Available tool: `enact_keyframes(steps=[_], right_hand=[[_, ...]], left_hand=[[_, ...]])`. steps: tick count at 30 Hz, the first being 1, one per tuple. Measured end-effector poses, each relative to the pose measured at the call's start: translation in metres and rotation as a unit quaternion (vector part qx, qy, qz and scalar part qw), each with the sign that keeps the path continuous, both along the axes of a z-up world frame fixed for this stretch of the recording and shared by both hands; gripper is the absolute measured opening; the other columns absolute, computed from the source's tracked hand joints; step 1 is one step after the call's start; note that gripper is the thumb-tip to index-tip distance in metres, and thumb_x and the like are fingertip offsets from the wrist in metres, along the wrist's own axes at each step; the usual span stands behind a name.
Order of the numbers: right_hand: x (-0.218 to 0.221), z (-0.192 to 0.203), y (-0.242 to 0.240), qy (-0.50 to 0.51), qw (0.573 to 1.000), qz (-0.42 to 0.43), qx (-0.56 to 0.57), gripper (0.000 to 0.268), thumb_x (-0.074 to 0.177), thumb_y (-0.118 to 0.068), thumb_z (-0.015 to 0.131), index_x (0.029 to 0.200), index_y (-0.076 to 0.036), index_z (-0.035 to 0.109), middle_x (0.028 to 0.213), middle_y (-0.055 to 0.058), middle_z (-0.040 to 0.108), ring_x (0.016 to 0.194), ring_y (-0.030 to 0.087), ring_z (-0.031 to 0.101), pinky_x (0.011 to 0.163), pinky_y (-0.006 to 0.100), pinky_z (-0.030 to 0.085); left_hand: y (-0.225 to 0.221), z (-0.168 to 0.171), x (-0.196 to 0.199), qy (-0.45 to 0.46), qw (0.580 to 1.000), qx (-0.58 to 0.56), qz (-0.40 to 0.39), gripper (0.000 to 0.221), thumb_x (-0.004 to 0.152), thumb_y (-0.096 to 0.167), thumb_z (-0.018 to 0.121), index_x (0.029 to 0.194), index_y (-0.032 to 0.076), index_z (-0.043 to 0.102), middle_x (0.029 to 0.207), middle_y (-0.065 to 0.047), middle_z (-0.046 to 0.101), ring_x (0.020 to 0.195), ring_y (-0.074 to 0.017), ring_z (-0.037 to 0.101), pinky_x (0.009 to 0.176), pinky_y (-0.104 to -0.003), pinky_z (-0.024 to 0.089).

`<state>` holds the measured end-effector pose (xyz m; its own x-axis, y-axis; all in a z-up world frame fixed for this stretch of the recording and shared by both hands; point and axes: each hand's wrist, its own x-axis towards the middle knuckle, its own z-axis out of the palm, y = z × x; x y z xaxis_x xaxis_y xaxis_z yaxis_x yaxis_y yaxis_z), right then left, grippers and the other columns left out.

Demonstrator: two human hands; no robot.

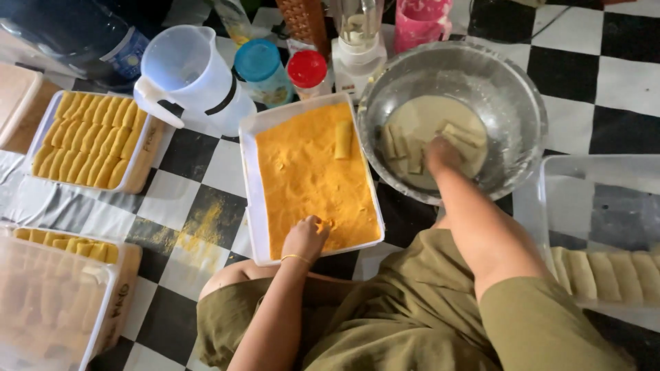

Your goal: Breading rolls by dipping them in a liquid batter and coating them with orange breadcrumbs before organizing them in a storage container.

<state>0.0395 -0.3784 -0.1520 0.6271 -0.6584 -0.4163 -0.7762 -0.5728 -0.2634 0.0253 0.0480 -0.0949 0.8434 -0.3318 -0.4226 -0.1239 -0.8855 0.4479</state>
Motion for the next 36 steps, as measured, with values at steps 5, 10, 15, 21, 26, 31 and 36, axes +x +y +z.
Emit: enact_keyframes(steps=[5,10,15,21,26,31,36], right_hand=[[-0.011,0.088,0.028,0.0,1.0,0.026,-0.003,0.043,0.109,-0.02,0.033,0.138,0.001,0.058,0.131,0.021,0.064,0.127,0.038,0.061,0.1,0.053,0.053],[-0.022,0.014,-0.038,-0.272,0.904,-0.154,0.293,0.044,0.095,-0.022,0.073,0.134,-0.008,0.06,0.119,0.008,0.064,0.11,0.026,0.064,0.091,0.044,0.059],[-0.034,0.106,0.004,-0.343,0.636,-0.325,0.609,0.024,0.102,-0.018,0.05,0.12,-0.003,0.053,0.113,-0.002,0.067,0.102,0.021,0.069,0.092,0.053,0.059],[-0.017,0.08,0.002,-0.404,0.729,-0.328,0.444,0.026,0.094,-0.032,0.076,0.08,-0.017,0.06,0.061,-0.004,0.055,0.047,0.01,0.057,0.04,0.027,0.05],[-0.035,0.159,0.046,-0.422,0.814,-0.114,0.383,0.104,0.086,0.014,0.057,0.167,-0.019,0.001,0.175,0.016,0.009,0.146,0.037,0.05,0.086,0.026,0.062],[-0.046,0.198,0.144,-0.292,0.852,0.167,0.401,0.064,0.078,-0.001,0.075,0.14,-0.006,0.058,0.131,0.021,0.069,0.111,0.036,0.07,0.093,0.045,0.056],[-0.032,0.098,0.193,-0.144,0.911,0.381,0.066,0.019,0.085,-0.043,0.077,0.092,-0.026,0.075,0.089,0.0,0.077,0.09,0.025,0.075,0.08,0.04,0.06]], left_hand=[[-0.047,-0.005,0.005,-0.153,0.969,-0.073,-0.178,0.042,0.085,0.035,0.075,0.123,0.02,0.068,0.116,-0.009,0.067,0.114,-0.0369,0.065,0.089,-0.047,0.059],[-0.09,0.005,0.007,-0.114,0.946,-0.028,-0.303,0.04,0.085,0.04,0.076,0.122,0.032,0.066,0.144,0.004,0.046,0.142,-0.033,0.038,0.104,-0.051,0.048],[-0.072,-0.049,0.047,0.038,0.947,0.187,-0.26,0.046,0.094,0.054,0.068,0.138,0.052,0.054,0.151,0.011,0.032,0.144,-0.0303,0.023,0.106,-0.054,0.039],[-0.054,-0.019,0.047,0.074,0.935,0.299,-0.175,0.051,0.109,0.03,0.036,0.159,0.026,0.042,0.161,0.001,0.043,0.144,-0.0303,0.035,0.108,-0.059,0.022],[-0.077,0.124,0.028,0.131,0.933,0.179,-0.285,0.072,0.097,0.059,0.058,0.16,0.047,0.025,0.175,0.007,-0.011,0.158,-0.0423,-0.006,0.115,-0.075,0.018],[-0.051,-0.115,0.066,0.214,0.944,0.212,-0.136,0.061,0.096,0.043,0.059,0.151,0.021,0.044,0.144,-0.018,0.039,0.132,-0.0556,0.04,0.09,-0.071,0.049],[-0.026,-0.24,0.042,-0.391,0.819,0.165,-0.386,0.038,0.085,0.014,0.032,0.092,0.009,0.069,0.076,-0.005,0.057,0.063,-0.0258,0.064,0.042,-0.04,0.045]])
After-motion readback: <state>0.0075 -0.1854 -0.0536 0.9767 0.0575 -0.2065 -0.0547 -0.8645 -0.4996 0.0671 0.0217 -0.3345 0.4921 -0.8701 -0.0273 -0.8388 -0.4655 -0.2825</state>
